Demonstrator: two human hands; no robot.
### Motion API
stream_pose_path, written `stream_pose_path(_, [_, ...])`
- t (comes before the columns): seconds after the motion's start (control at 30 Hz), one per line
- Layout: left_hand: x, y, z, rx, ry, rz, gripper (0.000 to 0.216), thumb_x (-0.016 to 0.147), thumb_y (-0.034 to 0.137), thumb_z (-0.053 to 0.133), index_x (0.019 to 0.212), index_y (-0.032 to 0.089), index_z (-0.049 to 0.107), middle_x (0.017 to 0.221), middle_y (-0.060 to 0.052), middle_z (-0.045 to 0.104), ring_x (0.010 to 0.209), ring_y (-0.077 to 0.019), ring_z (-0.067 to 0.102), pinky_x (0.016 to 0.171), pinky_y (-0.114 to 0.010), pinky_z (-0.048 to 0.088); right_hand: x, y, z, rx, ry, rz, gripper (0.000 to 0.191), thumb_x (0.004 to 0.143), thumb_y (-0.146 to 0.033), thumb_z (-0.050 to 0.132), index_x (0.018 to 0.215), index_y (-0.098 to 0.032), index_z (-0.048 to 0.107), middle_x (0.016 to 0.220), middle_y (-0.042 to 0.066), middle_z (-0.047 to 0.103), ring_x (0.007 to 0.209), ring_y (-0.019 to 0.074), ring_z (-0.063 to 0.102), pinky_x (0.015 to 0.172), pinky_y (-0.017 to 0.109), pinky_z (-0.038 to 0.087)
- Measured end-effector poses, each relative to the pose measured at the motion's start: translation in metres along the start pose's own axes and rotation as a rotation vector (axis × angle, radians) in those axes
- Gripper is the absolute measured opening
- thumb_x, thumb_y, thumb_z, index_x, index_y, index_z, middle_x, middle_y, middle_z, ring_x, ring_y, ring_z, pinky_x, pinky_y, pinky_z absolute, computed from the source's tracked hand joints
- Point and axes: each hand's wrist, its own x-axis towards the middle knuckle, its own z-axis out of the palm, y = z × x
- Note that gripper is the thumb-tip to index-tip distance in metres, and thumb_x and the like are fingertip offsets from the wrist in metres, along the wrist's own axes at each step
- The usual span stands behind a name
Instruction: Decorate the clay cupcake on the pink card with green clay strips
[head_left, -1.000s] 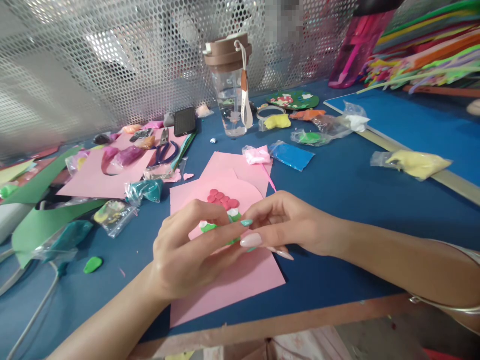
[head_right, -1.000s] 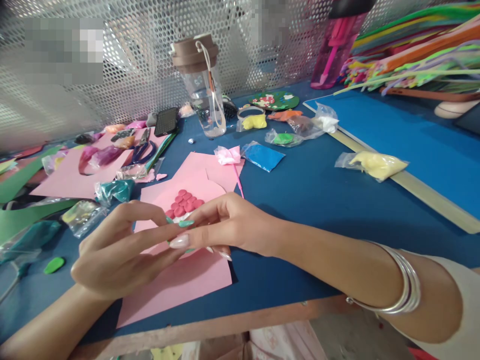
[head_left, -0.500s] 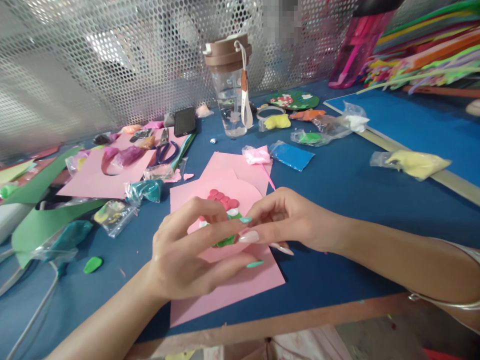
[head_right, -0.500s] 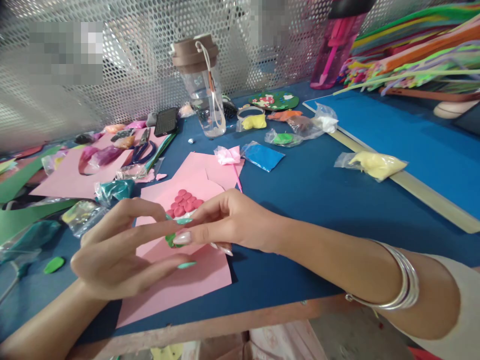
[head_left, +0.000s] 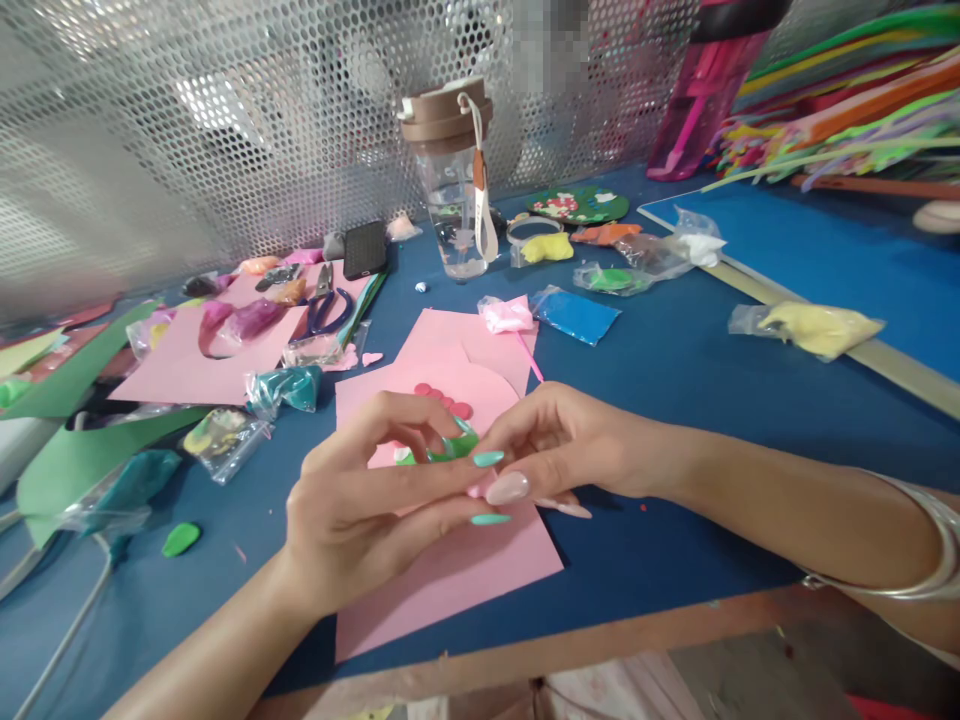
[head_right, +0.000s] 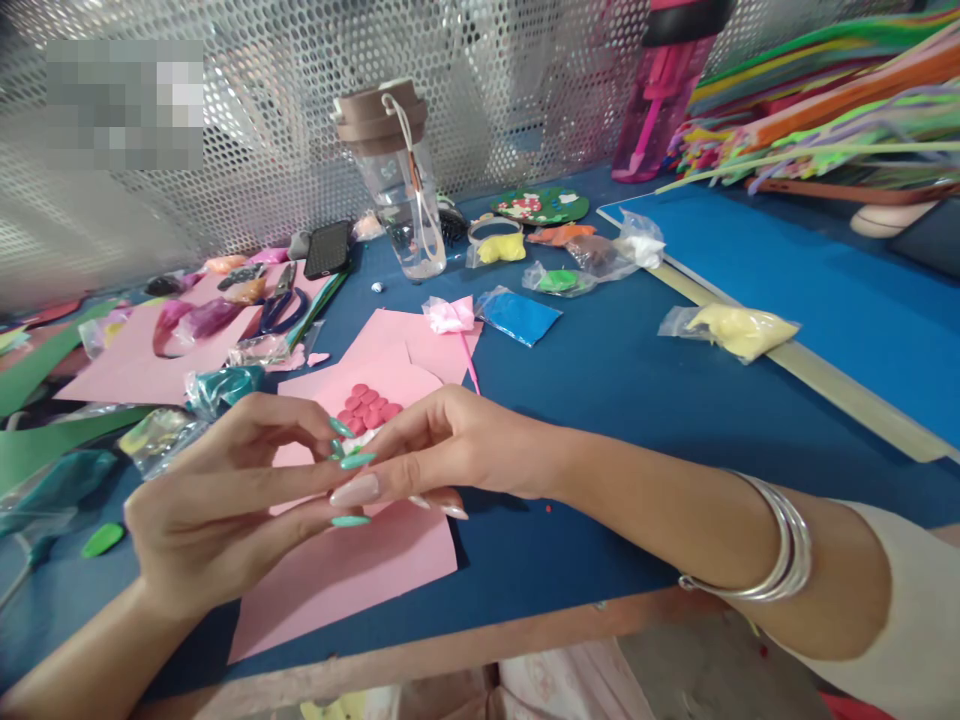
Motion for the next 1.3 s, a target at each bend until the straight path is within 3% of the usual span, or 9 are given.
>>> stream_pose_path(0.27, [0.0017, 0.0015, 0.0001, 0.081, 0.047, 0.025, 0.019, 0.077, 0.019, 0.065, 0.095, 0.024, 0.066, 0.093, -0.004, 0.054, 0.078, -0.0133, 0.055, 0.058, -0.028, 0.051, 0.001, -0.0038, 0.0043, -0.021, 0.107, 0.031, 0.01, 0.074, -0.019, 0.066, 0.077, -0.01, 0.069, 0.042, -0.006, 0.048, 0.035, 0.0029, 0.041, 0.033, 0.014, 0.031])
stream_pose_path(0.6, [0.0008, 0.0011, 0.0006, 0.0, 0.016, 0.017, 0.014, 0.077, 0.014, 0.064, 0.089, 0.021, 0.067, 0.089, -0.004, 0.053, 0.079, -0.0141, 0.056, 0.058, -0.028, 0.051, 0.0003, -0.0022, 0.0035, 0.056, 0.071, 0.047, 0.005, 0.074, -0.013, 0.065, 0.071, -0.009, 0.068, 0.045, -0.005, 0.053, 0.036, 0.002, 0.043, 0.034, 0.013, 0.035])
stream_pose_path(0.77, [0.0006, -0.0003, 0.0017, 0.079, 0.03, 0.045, 0.017, 0.079, 0.019, 0.062, 0.096, 0.019, 0.064, 0.092, -0.005, 0.052, 0.078, -0.0138, 0.055, 0.059, -0.028, 0.051, 0.0005, -0.0024, 0.0019, 0.062, 0.025, 0.007, 0.009, 0.079, -0.015, 0.061, 0.074, -0.009, 0.067, 0.045, -0.006, 0.049, 0.036, 0.0018, 0.042, 0.036, 0.013, 0.034])
stream_pose_path(0.87, [-0.0004, -0.0013, 0.0026, 0.187, 0.048, 0.09, 0.018, 0.081, 0.014, 0.058, 0.098, 0.019, 0.063, 0.094, -0.006, 0.051, 0.078, -0.0131, 0.054, 0.06, -0.027, 0.051, 0.001, -0.0026, 0.0025, 0.081, 0.031, -0.018, 0.014, 0.08, -0.019, 0.061, 0.072, -0.009, 0.065, 0.044, -0.007, 0.048, 0.035, 0.0019, 0.041, 0.035, 0.014, 0.032])
stream_pose_path(1.0, [-0.0023, -0.0013, 0.0021, 0.327, 0.096, 0.15, 0.018, 0.08, 0.01, 0.056, 0.095, 0.019, 0.062, 0.091, -0.005, 0.05, 0.077, -0.0125, 0.054, 0.061, -0.026, 0.05, 0.0018, -0.0016, 0.0056, 0.086, 0.058, -0.026, 0.016, 0.082, -0.023, 0.059, 0.073, -0.009, 0.062, 0.047, -0.006, 0.048, 0.036, 0.0022, 0.041, 0.036, 0.015, 0.033])
stream_pose_path(1.17, [-0.0037, 0.0001, -0.0006, 0.42, 0.112, 0.243, 0.01, 0.079, 0.014, 0.059, 0.089, 0.016, 0.062, 0.091, -0.005, 0.051, 0.076, -0.0108, 0.054, 0.062, -0.024, 0.051, 0.0022, 0.0022, 0.0089, 0.084, -0.012, -0.047, 0.025, 0.086, -0.03, 0.055, 0.072, -0.01, 0.057, 0.049, -0.007, 0.047, 0.037, 0.0022, 0.044, 0.038, 0.014, 0.037])
stream_pose_path(1.3, [-0.004, 0.0034, -0.0003, 0.444, 0.114, 0.21, 0.011, 0.077, 0.014, 0.061, 0.088, 0.017, 0.061, 0.088, -0.004, 0.052, 0.074, -0.0108, 0.055, 0.062, -0.023, 0.051, 0.0024, 0.0024, 0.0094, 0.117, -0.044, -0.028, 0.02, 0.087, -0.027, 0.054, 0.076, -0.011, 0.054, 0.05, -0.007, 0.049, 0.037, 0.0018, 0.045, 0.038, 0.013, 0.038])
